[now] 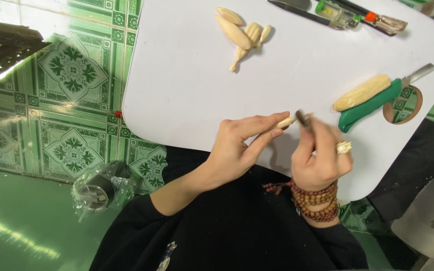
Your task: Sanding small hand-carved wooden pieces with sandpaper to smooth the surface.
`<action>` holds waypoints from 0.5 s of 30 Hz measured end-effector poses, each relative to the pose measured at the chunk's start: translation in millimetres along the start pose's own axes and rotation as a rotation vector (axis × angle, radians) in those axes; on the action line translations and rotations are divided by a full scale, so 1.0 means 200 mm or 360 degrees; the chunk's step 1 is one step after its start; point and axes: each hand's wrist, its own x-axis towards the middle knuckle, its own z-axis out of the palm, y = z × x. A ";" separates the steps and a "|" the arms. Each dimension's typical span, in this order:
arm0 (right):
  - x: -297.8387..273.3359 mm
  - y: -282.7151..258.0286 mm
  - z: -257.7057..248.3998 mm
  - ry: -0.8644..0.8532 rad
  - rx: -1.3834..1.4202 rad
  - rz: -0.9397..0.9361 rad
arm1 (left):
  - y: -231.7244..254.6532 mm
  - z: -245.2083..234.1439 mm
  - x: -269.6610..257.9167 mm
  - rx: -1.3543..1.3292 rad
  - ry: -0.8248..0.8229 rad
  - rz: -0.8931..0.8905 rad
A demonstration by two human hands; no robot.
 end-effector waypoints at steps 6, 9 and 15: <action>-0.09 0.01 0.00 -0.0010 0.0054 0.0025 | -0.01 0.02 -0.01 0.0004 0.0020 -0.0009; -0.10 -0.02 0.00 -0.0026 0.0029 0.0068 | -0.01 0.03 -0.01 0.0029 0.0033 -0.0001; -0.07 0.00 0.00 -0.0059 0.0028 0.0102 | -0.02 0.03 0.00 0.0022 0.0058 0.0037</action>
